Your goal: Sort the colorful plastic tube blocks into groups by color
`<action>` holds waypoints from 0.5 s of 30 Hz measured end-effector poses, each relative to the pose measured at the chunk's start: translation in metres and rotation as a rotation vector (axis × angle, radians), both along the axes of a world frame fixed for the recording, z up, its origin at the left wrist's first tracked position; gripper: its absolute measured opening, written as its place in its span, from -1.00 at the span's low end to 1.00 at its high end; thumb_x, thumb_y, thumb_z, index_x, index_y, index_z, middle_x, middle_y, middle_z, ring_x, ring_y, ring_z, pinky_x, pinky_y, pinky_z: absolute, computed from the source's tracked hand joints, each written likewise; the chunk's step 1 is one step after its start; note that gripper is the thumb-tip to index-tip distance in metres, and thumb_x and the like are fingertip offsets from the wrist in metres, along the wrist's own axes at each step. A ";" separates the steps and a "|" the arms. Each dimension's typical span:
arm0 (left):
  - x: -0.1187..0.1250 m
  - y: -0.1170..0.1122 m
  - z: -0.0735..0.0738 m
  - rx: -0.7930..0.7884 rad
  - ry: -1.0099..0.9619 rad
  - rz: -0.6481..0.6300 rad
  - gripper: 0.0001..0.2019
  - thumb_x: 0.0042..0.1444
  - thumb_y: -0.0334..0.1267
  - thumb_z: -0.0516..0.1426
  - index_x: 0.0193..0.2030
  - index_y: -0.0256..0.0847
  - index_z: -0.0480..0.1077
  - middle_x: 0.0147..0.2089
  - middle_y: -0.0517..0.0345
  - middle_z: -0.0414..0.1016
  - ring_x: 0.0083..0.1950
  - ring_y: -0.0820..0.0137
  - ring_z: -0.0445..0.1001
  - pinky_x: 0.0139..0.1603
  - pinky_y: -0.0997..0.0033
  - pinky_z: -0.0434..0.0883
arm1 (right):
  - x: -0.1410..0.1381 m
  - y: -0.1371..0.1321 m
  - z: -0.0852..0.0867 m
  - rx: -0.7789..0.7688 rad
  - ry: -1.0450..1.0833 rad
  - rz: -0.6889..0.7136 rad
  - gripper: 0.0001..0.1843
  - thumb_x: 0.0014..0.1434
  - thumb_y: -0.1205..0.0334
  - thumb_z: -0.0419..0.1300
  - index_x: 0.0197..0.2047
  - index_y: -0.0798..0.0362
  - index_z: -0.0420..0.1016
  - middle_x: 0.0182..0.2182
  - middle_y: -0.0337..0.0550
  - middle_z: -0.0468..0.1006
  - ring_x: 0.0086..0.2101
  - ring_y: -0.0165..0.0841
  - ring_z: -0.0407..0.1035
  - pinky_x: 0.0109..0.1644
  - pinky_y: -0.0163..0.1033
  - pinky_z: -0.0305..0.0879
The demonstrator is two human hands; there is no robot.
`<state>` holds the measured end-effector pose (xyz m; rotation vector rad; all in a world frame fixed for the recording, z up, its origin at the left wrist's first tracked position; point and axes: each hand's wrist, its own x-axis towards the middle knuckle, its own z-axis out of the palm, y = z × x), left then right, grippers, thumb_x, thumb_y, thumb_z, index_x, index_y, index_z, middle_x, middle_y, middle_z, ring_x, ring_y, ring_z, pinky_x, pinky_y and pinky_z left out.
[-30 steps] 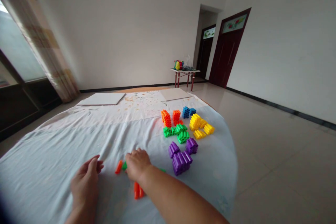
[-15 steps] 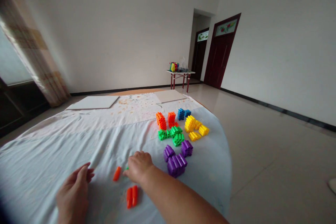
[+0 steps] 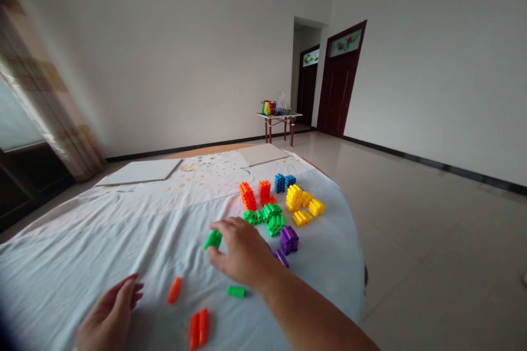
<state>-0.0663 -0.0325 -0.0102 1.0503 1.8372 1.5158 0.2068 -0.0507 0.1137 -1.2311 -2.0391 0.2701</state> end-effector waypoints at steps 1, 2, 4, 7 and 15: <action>0.002 0.000 0.001 -0.006 0.035 -0.038 -0.51 -0.18 0.16 0.11 -0.21 -0.15 0.46 -0.35 0.11 0.55 -0.26 0.23 0.50 -0.19 0.25 0.40 | 0.016 0.001 0.004 0.032 0.057 -0.057 -0.65 0.11 0.22 0.13 -0.01 0.04 0.38 -0.13 -0.08 0.51 -0.09 -0.29 0.36 0.03 -0.20 0.25; 0.006 -0.001 0.004 -0.015 0.072 -0.077 -0.50 -0.22 0.17 0.12 -0.22 -0.14 0.47 -0.33 0.09 0.56 -0.24 0.19 0.51 -0.20 0.23 0.41 | 0.032 0.004 0.005 0.056 0.106 -0.115 -0.66 0.11 0.23 0.12 -0.02 0.05 0.38 -0.13 -0.07 0.51 -0.10 -0.29 0.36 0.02 -0.18 0.26; 0.020 -0.001 0.015 -0.032 0.135 -0.157 -0.50 -0.31 0.18 0.15 -0.27 -0.09 0.49 -0.29 0.07 0.58 -0.23 0.14 0.52 -0.26 0.23 0.43 | 0.063 0.011 0.001 0.091 0.177 -0.221 -0.68 0.12 0.23 0.12 -0.03 0.06 0.38 -0.15 -0.06 0.51 -0.14 -0.29 0.37 -0.01 -0.16 0.29; 0.052 0.002 0.037 -0.021 0.270 -0.313 -0.53 -0.33 0.16 0.16 -0.29 -0.04 0.52 -0.21 0.05 0.58 -0.24 0.10 0.53 -0.35 0.22 0.45 | 0.097 0.020 -0.017 0.126 0.246 -0.335 -0.68 0.14 0.20 0.11 -0.03 0.07 0.37 -0.15 -0.03 0.51 -0.17 -0.27 0.39 -0.06 -0.13 0.32; 0.154 0.053 0.052 0.173 0.822 -0.858 -0.54 0.11 -0.24 -0.09 0.15 -0.19 0.31 0.17 -0.04 0.35 0.20 0.25 0.30 0.21 0.10 0.24 | 0.115 0.025 -0.061 0.156 0.324 -0.403 -0.71 0.18 0.17 0.09 -0.04 0.07 0.37 -0.15 0.01 0.50 -0.17 -0.24 0.40 -0.08 -0.10 0.36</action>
